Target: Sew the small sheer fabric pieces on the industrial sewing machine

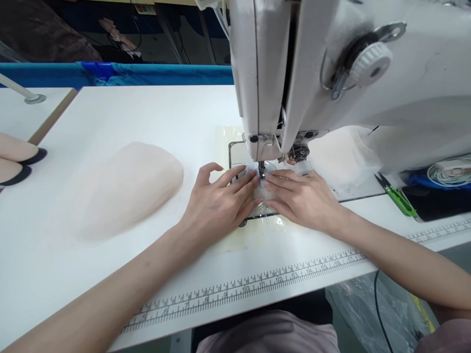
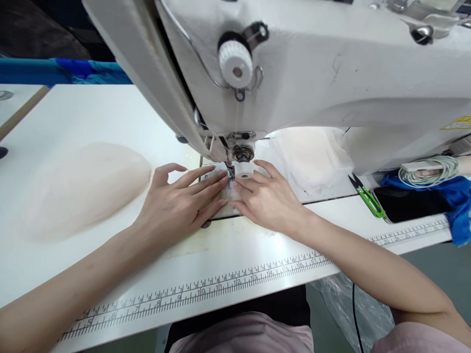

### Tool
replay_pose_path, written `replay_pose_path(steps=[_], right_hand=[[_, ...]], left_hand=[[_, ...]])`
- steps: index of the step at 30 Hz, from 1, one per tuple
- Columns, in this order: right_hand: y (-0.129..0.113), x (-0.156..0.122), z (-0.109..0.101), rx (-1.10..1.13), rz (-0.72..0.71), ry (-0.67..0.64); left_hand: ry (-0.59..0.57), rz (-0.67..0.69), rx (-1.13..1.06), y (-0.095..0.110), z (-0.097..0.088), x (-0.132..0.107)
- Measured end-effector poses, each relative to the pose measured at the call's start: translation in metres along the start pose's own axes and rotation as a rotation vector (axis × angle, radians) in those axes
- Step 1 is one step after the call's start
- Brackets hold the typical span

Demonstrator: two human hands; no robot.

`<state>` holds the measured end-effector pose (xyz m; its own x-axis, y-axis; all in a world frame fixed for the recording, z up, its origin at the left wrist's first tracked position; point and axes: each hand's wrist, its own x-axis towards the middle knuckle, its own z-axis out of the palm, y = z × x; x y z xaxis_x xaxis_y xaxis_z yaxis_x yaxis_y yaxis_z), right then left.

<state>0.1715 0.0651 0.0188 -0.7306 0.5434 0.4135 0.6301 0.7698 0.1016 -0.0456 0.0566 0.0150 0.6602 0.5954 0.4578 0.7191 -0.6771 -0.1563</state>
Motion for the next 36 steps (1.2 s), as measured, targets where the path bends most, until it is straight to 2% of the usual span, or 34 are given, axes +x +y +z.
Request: replay_pose_path(steps=[10, 15, 20, 23, 25, 26, 28, 30, 31, 33, 35, 36], right_hand=[[-0.001, 0.0, 0.001, 0.017, 0.004, 0.034], [0.008, 0.002, 0.003, 0.028, 0.03, 0.06], [0.018, 0.003, 0.004, -0.094, 0.066, 0.018], [0.018, 0.002, -0.002, -0.117, 0.064, 0.043], [0.019, 0.002, -0.007, -0.149, 0.075, 0.079], [0.019, 0.001, -0.008, -0.17, 0.072, 0.079], [0.02, 0.001, -0.009, -0.195, 0.053, 0.026], [0.02, 0.0, -0.008, -0.177, 0.033, -0.047], [0.018, -0.001, -0.008, -0.157, 0.025, -0.067], [0.013, -0.002, -0.008, -0.099, -0.008, -0.066], [0.005, -0.003, -0.008, -0.047, -0.046, -0.035], [0.002, -0.004, -0.009, -0.031, -0.062, -0.022]], left_hand=[[0.012, -0.015, 0.001, 0.001, 0.001, 0.001], [0.019, -0.014, 0.014, 0.003, -0.001, 0.0], [0.022, 0.023, 0.035, -0.001, -0.003, -0.001], [-0.011, -0.148, 0.153, -0.009, -0.008, -0.005], [0.022, -0.242, 0.227, -0.009, -0.013, -0.007], [0.05, -0.229, 0.224, -0.007, -0.016, -0.007], [0.075, -0.097, 0.123, 0.001, -0.018, -0.007], [0.011, 0.023, -0.022, 0.008, -0.018, -0.005], [-0.036, 0.027, -0.057, 0.01, -0.018, -0.005], [-0.098, -0.106, -0.015, 0.006, -0.017, -0.005], [-0.066, -0.275, 0.075, -0.002, -0.019, -0.005], [-0.023, -0.302, 0.083, -0.006, -0.021, -0.006]])
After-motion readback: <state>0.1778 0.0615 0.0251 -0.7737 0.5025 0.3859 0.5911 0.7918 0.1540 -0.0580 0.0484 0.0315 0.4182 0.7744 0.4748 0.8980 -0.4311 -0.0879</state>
